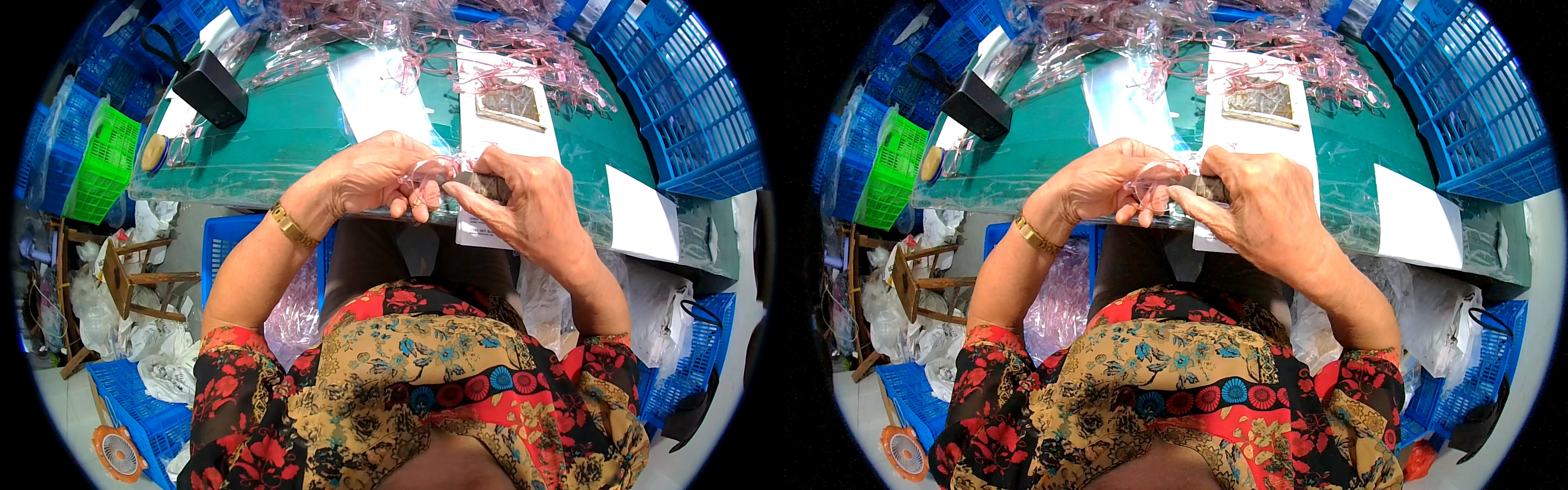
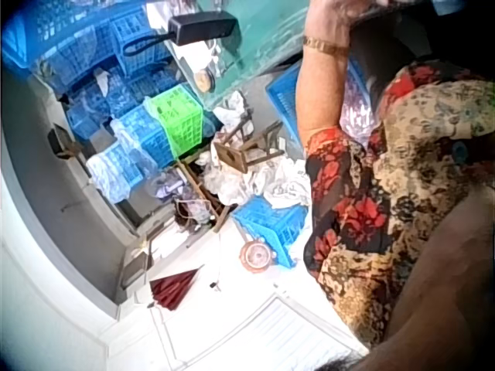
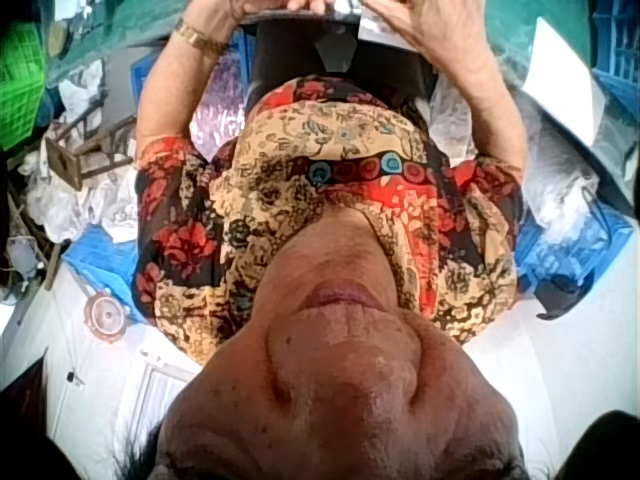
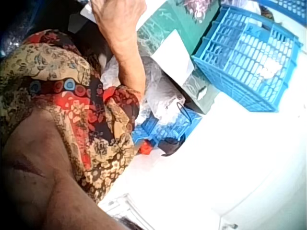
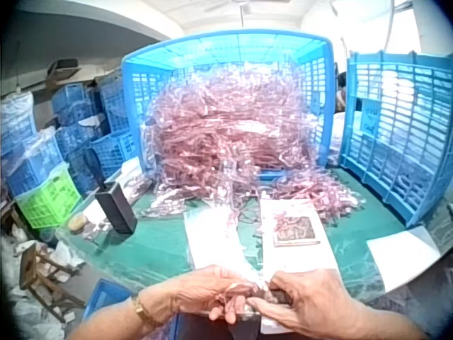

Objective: The person repeatedly picks up small pink plastic accessories and places them into clear plastic bags. They then set the filled bags aside on the table. The task is performed continuously by hand without tools.

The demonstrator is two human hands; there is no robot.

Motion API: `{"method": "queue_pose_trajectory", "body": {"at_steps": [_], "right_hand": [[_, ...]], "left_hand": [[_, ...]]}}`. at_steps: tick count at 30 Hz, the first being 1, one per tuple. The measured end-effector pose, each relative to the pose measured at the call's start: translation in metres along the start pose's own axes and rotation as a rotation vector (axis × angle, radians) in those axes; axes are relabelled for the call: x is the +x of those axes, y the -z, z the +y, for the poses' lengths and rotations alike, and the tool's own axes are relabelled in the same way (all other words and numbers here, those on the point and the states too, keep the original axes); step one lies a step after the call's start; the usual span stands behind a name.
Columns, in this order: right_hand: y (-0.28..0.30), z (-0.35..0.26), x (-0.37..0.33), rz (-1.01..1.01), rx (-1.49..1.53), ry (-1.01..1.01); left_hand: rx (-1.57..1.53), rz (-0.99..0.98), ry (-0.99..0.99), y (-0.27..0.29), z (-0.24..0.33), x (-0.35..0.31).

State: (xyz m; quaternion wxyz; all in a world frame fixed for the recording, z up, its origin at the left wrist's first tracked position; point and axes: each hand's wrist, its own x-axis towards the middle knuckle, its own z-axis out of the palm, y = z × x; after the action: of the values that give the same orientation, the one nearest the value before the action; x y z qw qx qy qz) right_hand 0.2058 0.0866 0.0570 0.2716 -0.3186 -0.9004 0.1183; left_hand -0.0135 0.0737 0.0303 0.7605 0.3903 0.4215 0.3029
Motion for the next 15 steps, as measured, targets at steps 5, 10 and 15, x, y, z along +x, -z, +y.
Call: {"method": "queue_pose_trajectory", "body": {"at_steps": [5, 10, 15], "right_hand": [[0.003, 0.005, 0.000, 0.072, 0.025, -0.141], [-0.001, 0.029, 0.000, 0.231, 0.329, -0.287], [0.001, 0.036, 0.001, -0.098, 0.704, -0.433]], "left_hand": [[-0.005, -0.059, -0.031, 0.003, -0.002, 0.000], [-0.007, -0.104, -0.034, 0.004, 0.002, 0.000], [-0.035, -0.182, -0.060, 0.009, 0.001, -0.003]]}}
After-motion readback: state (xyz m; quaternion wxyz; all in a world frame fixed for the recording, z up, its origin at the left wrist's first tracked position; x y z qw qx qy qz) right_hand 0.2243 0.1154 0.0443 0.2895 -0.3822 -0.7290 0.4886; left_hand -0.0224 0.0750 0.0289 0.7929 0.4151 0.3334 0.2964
